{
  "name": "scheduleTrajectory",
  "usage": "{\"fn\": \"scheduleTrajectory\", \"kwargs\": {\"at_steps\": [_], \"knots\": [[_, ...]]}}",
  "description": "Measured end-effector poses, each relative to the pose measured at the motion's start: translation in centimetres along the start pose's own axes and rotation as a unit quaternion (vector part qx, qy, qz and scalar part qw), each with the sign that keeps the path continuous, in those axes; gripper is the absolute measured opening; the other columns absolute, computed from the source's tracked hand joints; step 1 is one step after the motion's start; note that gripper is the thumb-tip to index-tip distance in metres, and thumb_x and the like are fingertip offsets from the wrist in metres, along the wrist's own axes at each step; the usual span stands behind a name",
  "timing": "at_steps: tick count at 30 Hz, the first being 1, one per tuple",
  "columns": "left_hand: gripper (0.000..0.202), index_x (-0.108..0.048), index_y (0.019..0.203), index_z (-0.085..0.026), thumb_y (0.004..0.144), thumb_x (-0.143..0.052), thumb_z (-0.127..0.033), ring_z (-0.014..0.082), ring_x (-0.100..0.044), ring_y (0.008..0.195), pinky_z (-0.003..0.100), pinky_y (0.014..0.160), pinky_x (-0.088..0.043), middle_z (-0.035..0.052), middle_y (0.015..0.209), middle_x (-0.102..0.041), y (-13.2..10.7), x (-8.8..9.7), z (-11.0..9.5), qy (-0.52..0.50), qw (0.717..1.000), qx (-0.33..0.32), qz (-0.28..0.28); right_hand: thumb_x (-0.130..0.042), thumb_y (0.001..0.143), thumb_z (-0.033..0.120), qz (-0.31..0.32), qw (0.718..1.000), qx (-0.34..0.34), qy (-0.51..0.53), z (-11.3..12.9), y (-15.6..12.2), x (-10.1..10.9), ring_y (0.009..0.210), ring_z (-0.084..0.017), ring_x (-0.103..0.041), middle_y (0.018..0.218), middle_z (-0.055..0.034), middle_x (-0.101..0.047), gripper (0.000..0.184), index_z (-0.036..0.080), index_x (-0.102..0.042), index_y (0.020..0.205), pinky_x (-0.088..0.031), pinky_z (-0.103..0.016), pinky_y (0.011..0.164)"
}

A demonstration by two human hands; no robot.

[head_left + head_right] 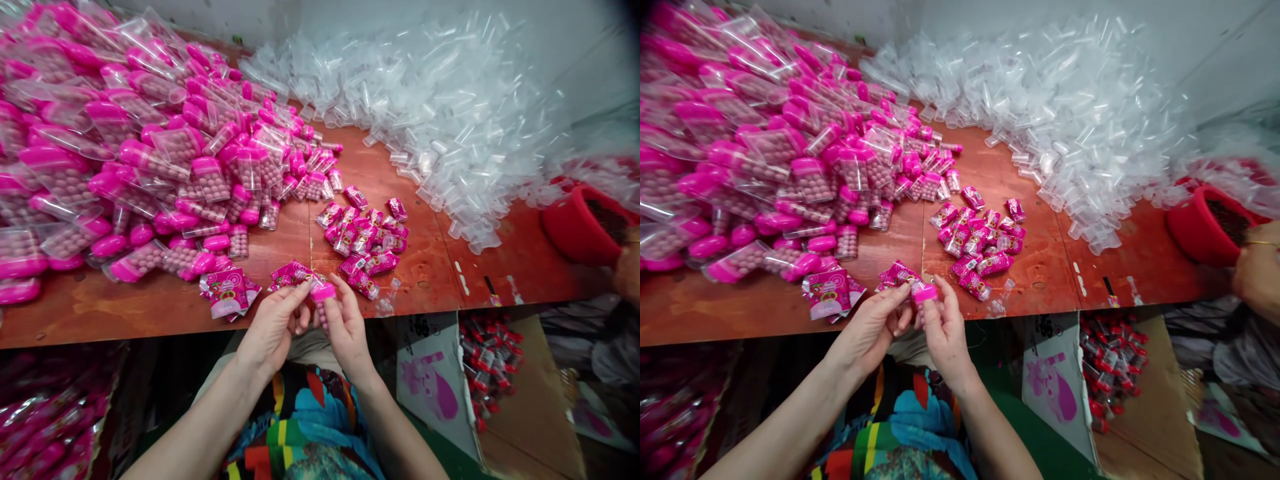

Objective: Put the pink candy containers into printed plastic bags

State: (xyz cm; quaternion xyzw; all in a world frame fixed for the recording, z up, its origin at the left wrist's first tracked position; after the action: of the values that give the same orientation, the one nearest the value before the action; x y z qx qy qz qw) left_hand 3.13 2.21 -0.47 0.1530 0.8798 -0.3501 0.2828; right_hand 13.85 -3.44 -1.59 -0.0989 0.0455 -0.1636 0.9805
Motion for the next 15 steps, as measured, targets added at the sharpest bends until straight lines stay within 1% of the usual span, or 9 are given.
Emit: {"fn": "scheduleTrajectory", "kwargs": {"at_steps": [3, 5, 8, 11, 12, 13, 15], "knots": [[0.039, -0.053, 0.054, -0.015, 0.083, -0.066, -0.038, 0.0072, -0.039, 0.043, 0.021, 0.045, -0.029, -0.0038, 0.041, -0.042, -0.08, -0.18, 0.3, -0.02, 0.999, 0.024, 0.004, -0.051, 0.094, 0.036, 0.026, 0.997, 0.04, -0.057, -0.18, -0.11, 0.07, 0.062, -0.012, -0.055, 0.077, 0.0003, -0.06, 0.044, 0.026, -0.043, 0.136, -0.049, -0.025, 0.06], [0.039, -0.053, 0.054, -0.015, 0.083, -0.065, -0.037, 0.0068, -0.038, 0.042, 0.02, 0.046, -0.031, -0.0045, 0.04, -0.041, -0.15, -0.29, 0.51, -0.036, 0.998, 0.041, 0.012, -0.051, 0.094, 0.037, 0.039, 0.997, 0.04, -0.062, -0.08, -0.17, 0.07, 0.061, -0.012, -0.055, 0.08, -0.0004, -0.061, 0.043, 0.027, -0.044, 0.136, -0.049, -0.025, 0.058], [0.038, -0.055, 0.056, -0.015, 0.085, -0.063, -0.038, 0.0081, -0.041, 0.044, 0.022, 0.05, -0.035, -0.004, 0.041, -0.042, -0.26, -0.27, 0.56, -0.038, 0.997, 0.052, 0.038, -0.05, 0.094, 0.039, 0.05, 0.998, 0.011, -0.031, 0.26, -0.12, 0.08, 0.058, -0.011, -0.053, 0.078, 0.0009, -0.059, 0.041, 0.029, -0.046, 0.134, -0.047, -0.023, 0.054], [0.047, -0.049, 0.049, -0.016, 0.088, -0.058, -0.042, 0.0095, -0.043, 0.046, 0.023, 0.052, -0.036, -0.0023, 0.04, -0.041, -0.29, 0.02, 0.37, -0.002, 0.998, 0.051, 0.048, -0.052, 0.094, 0.039, 0.063, 0.997, -0.033, 0.031, 0.48, 0.14, 0.26, 0.055, -0.009, -0.049, 0.075, 0.0025, -0.055, 0.038, 0.028, -0.049, 0.13, -0.044, -0.02, 0.05], [0.048, -0.05, 0.049, -0.016, 0.088, -0.056, -0.044, 0.0097, -0.043, 0.047, 0.023, 0.052, -0.036, -0.0019, 0.041, -0.042, -0.29, 0.11, 0.32, 0.011, 0.997, 0.05, 0.049, -0.052, 0.094, 0.039, 0.064, 0.996, -0.044, 0.048, 0.52, 0.27, 0.38, 0.055, -0.008, -0.049, 0.076, 0.0024, -0.055, 0.037, 0.028, -0.049, 0.129, -0.043, -0.02, 0.05], [0.047, -0.053, 0.053, -0.015, 0.089, -0.055, -0.045, 0.0098, -0.043, 0.047, 0.023, 0.051, -0.035, -0.0018, 0.041, -0.042, -0.28, 0.17, 0.3, 0.022, 0.997, 0.048, 0.05, -0.052, 0.094, 0.038, 0.062, 0.995, -0.05, 0.057, 0.57, 0.39, 0.54, 0.055, -0.008, -0.049, 0.077, 0.0024, -0.055, 0.036, 0.027, -0.049, 0.128, -0.042, -0.019, 0.049], [0.039, -0.063, 0.07, -0.014, 0.089, -0.053, -0.047, 0.0097, -0.041, 0.046, 0.022, 0.049, -0.032, -0.0025, 0.043, -0.045, -0.27, 0.24, 0.42, 0.047, 0.997, 0.039, 0.043, -0.052, 0.094, 0.038, 0.055, 0.996, -0.043, 0.052, 0.68, 0.65, 0.91, 0.054, -0.008, -0.05, 0.075, 0.0027, -0.056, 0.035, 0.027, -0.048, 0.127, -0.041, -0.019, 0.046]]}}
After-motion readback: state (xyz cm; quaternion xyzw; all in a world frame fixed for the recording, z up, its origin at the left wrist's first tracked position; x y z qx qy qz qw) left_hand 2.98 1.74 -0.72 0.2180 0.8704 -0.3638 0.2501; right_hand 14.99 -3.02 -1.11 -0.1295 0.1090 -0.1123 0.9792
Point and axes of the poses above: each hand's wrist, its own y-axis towards the middle knuckle, its own x-axis out of the back of the hand, z = x × y, the point moved 2 cm from there along y, towards the middle knuckle
